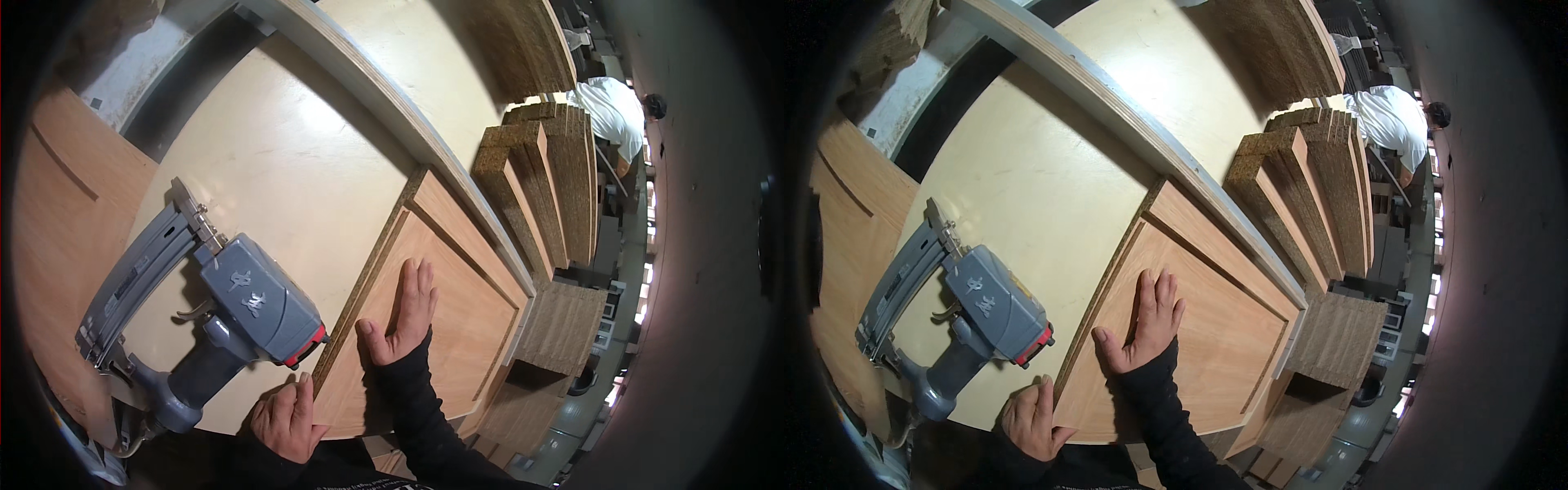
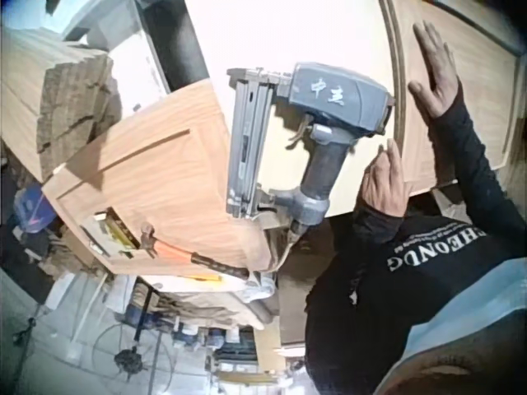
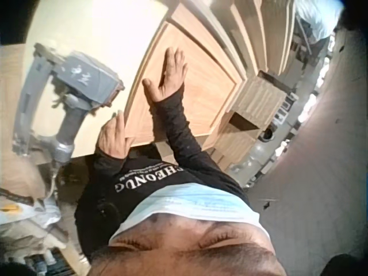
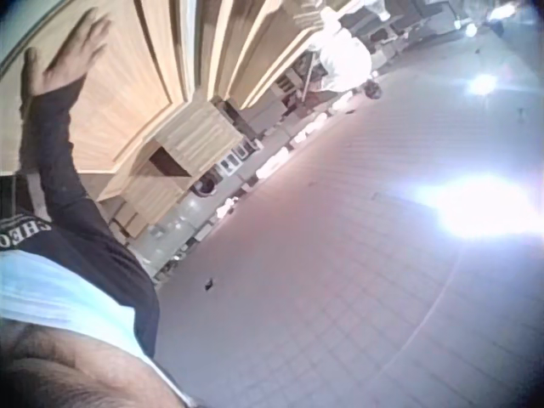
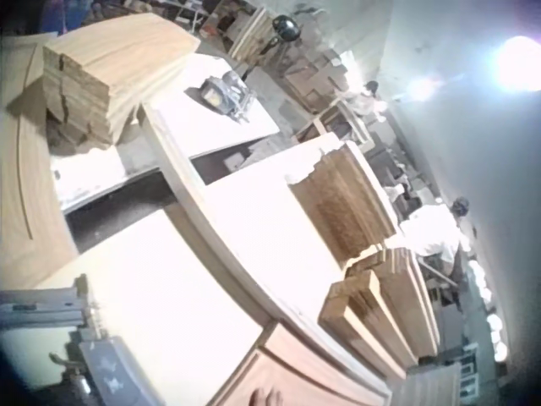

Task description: Assembling wooden furniture panels using a pneumatic nail gun and a hammer.

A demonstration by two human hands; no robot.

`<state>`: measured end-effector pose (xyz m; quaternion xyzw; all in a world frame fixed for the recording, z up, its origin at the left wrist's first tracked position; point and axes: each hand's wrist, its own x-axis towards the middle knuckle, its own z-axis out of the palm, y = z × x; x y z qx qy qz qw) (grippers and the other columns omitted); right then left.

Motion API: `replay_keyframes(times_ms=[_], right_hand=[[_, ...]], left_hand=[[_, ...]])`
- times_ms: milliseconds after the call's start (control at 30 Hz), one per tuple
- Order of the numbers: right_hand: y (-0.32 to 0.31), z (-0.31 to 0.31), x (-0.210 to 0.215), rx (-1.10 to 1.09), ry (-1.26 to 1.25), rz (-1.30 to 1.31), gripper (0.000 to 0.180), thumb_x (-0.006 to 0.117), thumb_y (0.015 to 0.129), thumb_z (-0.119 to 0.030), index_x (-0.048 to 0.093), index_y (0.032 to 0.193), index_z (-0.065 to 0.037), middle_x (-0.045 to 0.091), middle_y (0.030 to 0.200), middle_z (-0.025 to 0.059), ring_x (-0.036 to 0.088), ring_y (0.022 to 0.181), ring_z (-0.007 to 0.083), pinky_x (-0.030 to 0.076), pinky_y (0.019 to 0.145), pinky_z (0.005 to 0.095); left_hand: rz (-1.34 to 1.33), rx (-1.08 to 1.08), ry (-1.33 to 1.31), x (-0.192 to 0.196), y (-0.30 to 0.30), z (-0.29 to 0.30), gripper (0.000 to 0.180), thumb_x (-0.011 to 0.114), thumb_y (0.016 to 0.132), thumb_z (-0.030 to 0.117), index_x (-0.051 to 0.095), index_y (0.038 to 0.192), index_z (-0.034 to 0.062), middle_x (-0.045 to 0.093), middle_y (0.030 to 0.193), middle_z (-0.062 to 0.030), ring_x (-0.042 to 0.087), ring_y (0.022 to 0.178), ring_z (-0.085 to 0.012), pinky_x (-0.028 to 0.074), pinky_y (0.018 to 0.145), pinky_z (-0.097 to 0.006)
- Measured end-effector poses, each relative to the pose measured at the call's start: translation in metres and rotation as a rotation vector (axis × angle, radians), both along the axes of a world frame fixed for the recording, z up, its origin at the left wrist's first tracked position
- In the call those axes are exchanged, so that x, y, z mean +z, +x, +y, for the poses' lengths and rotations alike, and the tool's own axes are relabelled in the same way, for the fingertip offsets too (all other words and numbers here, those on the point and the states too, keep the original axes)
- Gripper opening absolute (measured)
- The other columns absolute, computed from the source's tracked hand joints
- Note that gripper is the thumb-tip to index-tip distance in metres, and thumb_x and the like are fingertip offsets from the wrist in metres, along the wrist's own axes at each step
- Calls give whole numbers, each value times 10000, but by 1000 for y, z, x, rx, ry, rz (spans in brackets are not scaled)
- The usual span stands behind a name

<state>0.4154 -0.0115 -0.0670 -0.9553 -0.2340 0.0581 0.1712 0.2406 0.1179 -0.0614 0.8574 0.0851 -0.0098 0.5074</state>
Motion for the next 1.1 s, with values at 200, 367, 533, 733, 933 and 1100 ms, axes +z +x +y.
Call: replay_keyframes(times_ms=[200,367,533,733,933,1100], right_hand=[[7,5,1,6,8,-13,830,574,662,-458,279,1293,-8,220,1342,251,171,1265,379,68,991,518],[8,5,-1,-9,15,-15,844,569,659,-465,265,1302,-10,232,1344,240,166,1274,358,64,998,504],[8,5,-2,-6,14,-19,846,560,664,-480,265,1304,-11,235,1345,236,166,1275,356,60,1000,501],[11,6,0,-3,10,-24,844,564,659,-467,268,1303,-10,235,1347,233,167,1277,352,57,1002,497],[11,6,-2,-1,20,-17,840,565,660,-459,267,1303,-7,241,1344,233,168,1276,353,56,1002,498],[12,6,0,6,17,-3,836,568,663,-446,261,1304,-7,248,1338,239,170,1273,359,51,1003,498]], left_hand=[[-21,-119,-45,-1,8,11,827,756,504,174,375,1205,-43,448,895,-139,504,741,-282,421,641,-380],[-19,-99,-38,-5,10,12,803,746,496,163,405,1201,-17,468,863,-108,515,712,-237,427,606,-334],[-41,-91,-29,-6,10,12,775,744,493,180,437,1177,-15,466,852,-104,512,670,-222,431,579,-314],[-22,-152,-53,-3,14,16,751,746,527,185,426,1165,-51,453,841,-135,520,699,-264,444,585,-345],[-18,-121,-58,-4,16,15,720,744,518,193,455,1133,-45,452,834,-137,518,692,-268,446,586,-344],[-8,-83,-3,1,17,15,701,738,501,175,475,1119,-24,450,835,-123,518,693,-229,443,575,-300]])
